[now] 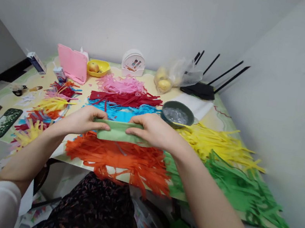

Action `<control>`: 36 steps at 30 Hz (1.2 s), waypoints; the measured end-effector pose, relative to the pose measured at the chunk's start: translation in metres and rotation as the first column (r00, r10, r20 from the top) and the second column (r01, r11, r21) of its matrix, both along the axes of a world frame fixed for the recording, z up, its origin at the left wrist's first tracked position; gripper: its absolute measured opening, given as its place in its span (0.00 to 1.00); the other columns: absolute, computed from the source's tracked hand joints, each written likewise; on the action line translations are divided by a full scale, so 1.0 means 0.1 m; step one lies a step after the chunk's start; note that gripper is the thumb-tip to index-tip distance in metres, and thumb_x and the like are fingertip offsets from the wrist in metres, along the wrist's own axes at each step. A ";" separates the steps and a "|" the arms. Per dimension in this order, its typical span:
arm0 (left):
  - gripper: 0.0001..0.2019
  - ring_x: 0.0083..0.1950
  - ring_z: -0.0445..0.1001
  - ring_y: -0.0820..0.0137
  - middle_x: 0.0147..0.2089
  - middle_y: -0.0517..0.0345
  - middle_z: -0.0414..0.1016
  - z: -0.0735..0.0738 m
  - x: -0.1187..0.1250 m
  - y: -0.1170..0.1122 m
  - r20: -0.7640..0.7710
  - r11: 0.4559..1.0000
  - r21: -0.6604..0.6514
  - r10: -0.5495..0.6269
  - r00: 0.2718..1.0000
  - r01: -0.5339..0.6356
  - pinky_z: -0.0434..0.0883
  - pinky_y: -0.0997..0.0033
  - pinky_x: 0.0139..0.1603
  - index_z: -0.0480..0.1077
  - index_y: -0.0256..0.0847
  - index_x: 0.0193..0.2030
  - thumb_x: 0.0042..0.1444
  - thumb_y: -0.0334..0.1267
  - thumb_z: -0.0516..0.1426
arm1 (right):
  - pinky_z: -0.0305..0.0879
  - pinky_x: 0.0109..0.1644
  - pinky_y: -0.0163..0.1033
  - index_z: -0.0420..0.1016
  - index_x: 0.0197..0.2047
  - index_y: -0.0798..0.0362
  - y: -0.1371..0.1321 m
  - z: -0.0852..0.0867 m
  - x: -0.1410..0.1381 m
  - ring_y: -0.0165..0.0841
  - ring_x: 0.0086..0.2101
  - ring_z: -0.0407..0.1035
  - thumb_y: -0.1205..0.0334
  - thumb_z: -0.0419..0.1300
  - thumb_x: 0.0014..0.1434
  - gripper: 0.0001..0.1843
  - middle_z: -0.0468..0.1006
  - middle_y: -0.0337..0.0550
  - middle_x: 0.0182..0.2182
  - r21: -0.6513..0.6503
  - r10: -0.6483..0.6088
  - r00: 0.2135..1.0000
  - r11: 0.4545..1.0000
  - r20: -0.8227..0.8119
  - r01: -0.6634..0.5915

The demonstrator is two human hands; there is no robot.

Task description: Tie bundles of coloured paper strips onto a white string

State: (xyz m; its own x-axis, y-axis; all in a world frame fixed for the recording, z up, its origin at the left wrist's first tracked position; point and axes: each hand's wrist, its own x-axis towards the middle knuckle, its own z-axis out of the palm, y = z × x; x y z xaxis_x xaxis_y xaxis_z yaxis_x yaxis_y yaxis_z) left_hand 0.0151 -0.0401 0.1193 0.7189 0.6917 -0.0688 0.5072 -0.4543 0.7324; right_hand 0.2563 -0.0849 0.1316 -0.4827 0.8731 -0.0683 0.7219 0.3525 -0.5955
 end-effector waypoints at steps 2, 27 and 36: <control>0.15 0.23 0.62 0.76 0.21 0.65 0.66 -0.01 -0.02 0.01 0.004 1.000 0.017 0.011 1.000 -0.011 0.56 0.77 0.24 0.69 0.37 0.25 0.55 0.46 0.59 | 0.51 0.26 0.33 0.68 0.24 0.52 -0.01 0.00 -0.01 0.28 0.21 0.59 0.49 0.57 0.59 0.18 0.67 0.34 0.18 -0.022 -0.022 1.000 1.000 -0.011 0.022; 0.12 0.38 0.75 0.69 0.40 0.54 0.79 -0.52 -0.22 -0.12 0.528 0.950 -0.295 0.251 0.812 -0.102 0.69 0.74 0.37 0.81 0.39 0.37 0.51 0.30 0.55 | 0.70 0.32 0.36 0.82 0.34 0.48 -0.36 -0.66 -0.15 0.32 0.27 0.73 0.64 0.64 0.54 0.05 0.80 0.39 0.27 -0.143 -0.299 0.536 0.939 -0.789 0.313; 0.08 0.39 0.72 0.68 0.36 0.54 0.75 -0.44 -0.21 -0.14 0.522 0.987 -0.141 0.144 0.841 -0.081 0.66 0.71 0.39 0.77 0.37 0.30 0.53 0.36 0.57 | 0.67 0.40 0.40 0.81 0.33 0.51 -0.31 -0.69 -0.09 0.36 0.34 0.73 0.61 0.57 0.57 0.10 0.80 0.43 0.31 0.034 -0.185 0.659 0.952 -0.729 0.305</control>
